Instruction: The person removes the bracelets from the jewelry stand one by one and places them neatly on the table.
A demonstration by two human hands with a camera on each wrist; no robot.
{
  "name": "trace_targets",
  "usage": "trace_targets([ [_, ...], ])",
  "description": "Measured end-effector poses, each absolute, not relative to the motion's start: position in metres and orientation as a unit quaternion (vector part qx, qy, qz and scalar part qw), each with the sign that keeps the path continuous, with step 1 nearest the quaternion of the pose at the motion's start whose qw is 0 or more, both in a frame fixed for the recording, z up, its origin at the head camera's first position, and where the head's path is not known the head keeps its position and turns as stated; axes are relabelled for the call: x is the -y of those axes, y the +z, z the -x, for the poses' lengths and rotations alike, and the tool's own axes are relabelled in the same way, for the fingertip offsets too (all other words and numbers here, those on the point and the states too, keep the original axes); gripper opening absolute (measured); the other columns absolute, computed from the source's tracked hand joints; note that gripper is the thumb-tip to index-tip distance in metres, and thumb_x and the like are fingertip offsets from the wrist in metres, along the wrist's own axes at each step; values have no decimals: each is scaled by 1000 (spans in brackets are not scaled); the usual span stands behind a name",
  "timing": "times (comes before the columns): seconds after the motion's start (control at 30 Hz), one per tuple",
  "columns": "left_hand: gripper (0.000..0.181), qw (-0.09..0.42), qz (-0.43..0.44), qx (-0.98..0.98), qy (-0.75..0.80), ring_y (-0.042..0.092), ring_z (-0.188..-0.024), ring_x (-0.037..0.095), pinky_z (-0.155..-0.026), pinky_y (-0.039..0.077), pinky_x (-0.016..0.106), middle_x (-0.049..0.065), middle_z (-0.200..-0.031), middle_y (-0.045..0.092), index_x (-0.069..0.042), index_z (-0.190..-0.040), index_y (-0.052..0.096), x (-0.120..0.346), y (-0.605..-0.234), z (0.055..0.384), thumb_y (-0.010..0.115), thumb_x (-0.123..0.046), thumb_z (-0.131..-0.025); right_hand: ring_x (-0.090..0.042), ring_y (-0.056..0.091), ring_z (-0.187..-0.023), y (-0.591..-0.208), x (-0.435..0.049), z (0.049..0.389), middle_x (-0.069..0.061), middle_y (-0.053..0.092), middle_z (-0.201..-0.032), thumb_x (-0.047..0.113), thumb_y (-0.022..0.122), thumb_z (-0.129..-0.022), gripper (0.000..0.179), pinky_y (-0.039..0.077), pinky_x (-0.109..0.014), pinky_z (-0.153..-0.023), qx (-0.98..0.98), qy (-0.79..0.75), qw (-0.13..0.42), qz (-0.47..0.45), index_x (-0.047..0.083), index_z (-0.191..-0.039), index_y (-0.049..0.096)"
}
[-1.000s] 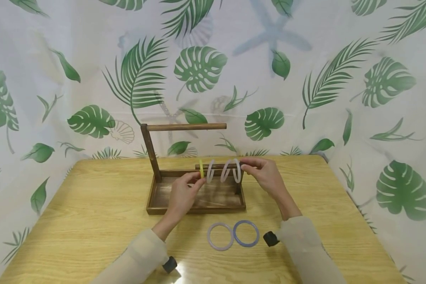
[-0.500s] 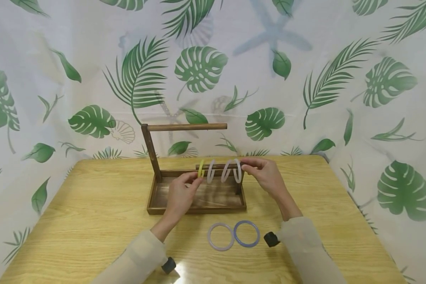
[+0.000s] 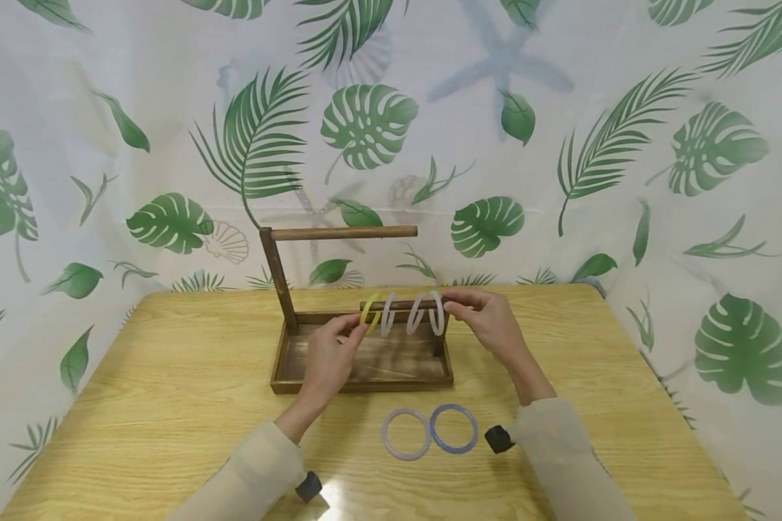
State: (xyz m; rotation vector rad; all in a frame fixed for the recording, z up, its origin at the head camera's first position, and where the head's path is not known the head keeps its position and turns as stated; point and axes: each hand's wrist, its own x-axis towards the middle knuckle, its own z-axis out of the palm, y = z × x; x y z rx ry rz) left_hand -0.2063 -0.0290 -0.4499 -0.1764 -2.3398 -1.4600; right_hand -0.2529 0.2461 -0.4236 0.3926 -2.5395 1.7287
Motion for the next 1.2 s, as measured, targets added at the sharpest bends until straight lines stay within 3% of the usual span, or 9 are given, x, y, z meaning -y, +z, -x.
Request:
trace_targets([
  [0.2, 18, 195, 64, 832, -516, 69, -83, 20, -64, 52, 32, 5, -94, 74, -3, -113, 78, 32, -449, 205, 72, -12, -98, -10, 64, -104, -425, -247, 254, -2, 73, -122, 28, 68, -103, 40, 54, -24, -84, 821, 557, 19, -123, 2, -133, 69],
  [0.43, 18, 192, 63, 831, -518, 69, -82, 21, -65, 53, 34, 5, -93, 74, -2, -112, 78, 34, -448, 204, 72, -12, -98, -7, 63, -106, -423, -246, 252, -14, 70, -128, 26, 68, -103, 39, 53, -22, -85, 818, 563, 15, -120, 2, -134, 69],
  [0.77, 19, 183, 63, 832, -520, 69, -82, 19, -60, 50, 30, 3, -92, 74, -4, -112, 79, 39, -448, 206, 72, -14, -98, -9, 64, -104, -426, -247, 254, 5, 74, -118, 29, 68, -102, 41, 54, -23, -83, 820, 559, 23, -124, 1, -132, 70],
  [1.2, 15, 198, 67, 830, -517, 69, -80, 19, -58, 50, 28, 5, -91, 75, -4, -109, 80, 48, -449, 205, 73, -9, -96, -6, 64, -105, -426, -248, 255, 4, 73, -121, 26, 67, -103, 39, 54, -23, -83, 814, 565, 22, -132, -1, -133, 69],
])
